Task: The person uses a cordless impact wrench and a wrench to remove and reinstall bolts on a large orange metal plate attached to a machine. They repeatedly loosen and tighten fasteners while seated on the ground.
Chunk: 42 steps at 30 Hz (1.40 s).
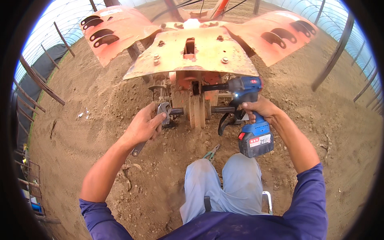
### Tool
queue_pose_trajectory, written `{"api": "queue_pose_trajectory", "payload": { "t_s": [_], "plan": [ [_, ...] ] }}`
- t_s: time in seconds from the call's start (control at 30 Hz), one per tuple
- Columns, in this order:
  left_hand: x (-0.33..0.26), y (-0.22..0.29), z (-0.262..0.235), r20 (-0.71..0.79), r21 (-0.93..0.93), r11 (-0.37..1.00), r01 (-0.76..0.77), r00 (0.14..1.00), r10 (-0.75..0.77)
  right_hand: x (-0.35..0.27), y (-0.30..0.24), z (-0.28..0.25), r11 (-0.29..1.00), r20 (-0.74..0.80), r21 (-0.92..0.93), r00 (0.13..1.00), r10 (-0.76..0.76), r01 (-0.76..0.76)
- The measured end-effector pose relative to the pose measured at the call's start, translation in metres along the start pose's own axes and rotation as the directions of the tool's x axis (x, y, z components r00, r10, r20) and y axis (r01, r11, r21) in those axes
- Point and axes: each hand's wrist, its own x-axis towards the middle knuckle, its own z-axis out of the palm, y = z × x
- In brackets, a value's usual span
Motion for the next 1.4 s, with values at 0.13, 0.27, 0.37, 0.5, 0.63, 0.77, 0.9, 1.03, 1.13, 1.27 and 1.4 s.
{"api": "queue_pose_trajectory", "payload": {
  "t_s": [0.13,0.27,0.37,0.5,0.63,0.77,0.9,1.03,1.13,1.27,1.4],
  "plan": [
    [0.027,0.019,0.007,0.044,-0.055,0.997,-0.058,0.997,0.06,-0.005,-0.001,0.014,0.959,-0.138,-0.252,0.975,-0.172,0.133],
    [0.061,0.035,0.013,0.042,0.128,0.954,-0.27,0.963,0.267,-0.012,-0.008,0.023,0.954,-0.143,-0.266,0.974,-0.178,0.135],
    [0.075,0.036,0.013,0.104,0.215,0.942,-0.257,0.965,0.24,-0.015,-0.01,0.025,0.96,-0.165,-0.256,0.974,-0.156,0.111],
    [0.085,0.034,0.013,0.096,0.3,0.894,-0.332,0.943,0.318,-0.013,-0.006,0.027,0.954,-0.168,-0.269,0.969,-0.179,0.13],
    [0.096,0.041,0.014,0.199,0.593,0.675,-0.44,0.892,0.406,-0.012,-0.004,0.026,0.95,-0.198,-0.3,0.969,-0.149,0.085],
    [0.095,0.054,0.009,0.202,0.334,0.914,-0.231,0.965,0.17,-0.013,-0.003,0.026,0.944,-0.204,-0.303,0.959,-0.198,0.131],
    [0.09,0.069,0.006,0.231,0.187,0.978,-0.093,0.972,0.049,-0.011,-0.002,0.027,0.893,-0.234,-0.395,0.916,-0.325,0.216],
    [0.094,0.079,0.002,0.292,0.126,0.991,-0.041,0.956,0.003,-0.003,0.002,0.03,0.844,-0.241,-0.48,0.888,-0.391,0.241],
    [0.099,0.08,-0.006,0.369,0.134,0.989,-0.057,0.929,0.004,-0.002,0.002,0.033,0.839,-0.248,-0.468,0.87,-0.427,0.278],
    [0.096,0.08,-0.014,0.403,0.286,0.952,-0.112,0.915,-0.013,-0.007,-0.006,0.034,0.843,-0.229,-0.478,0.892,-0.389,0.245],
    [0.084,0.084,-0.019,0.367,0.228,0.971,-0.078,0.93,-0.011,-0.008,-0.007,0.034,0.838,-0.221,-0.476,0.887,-0.407,0.266]
  ]
}}
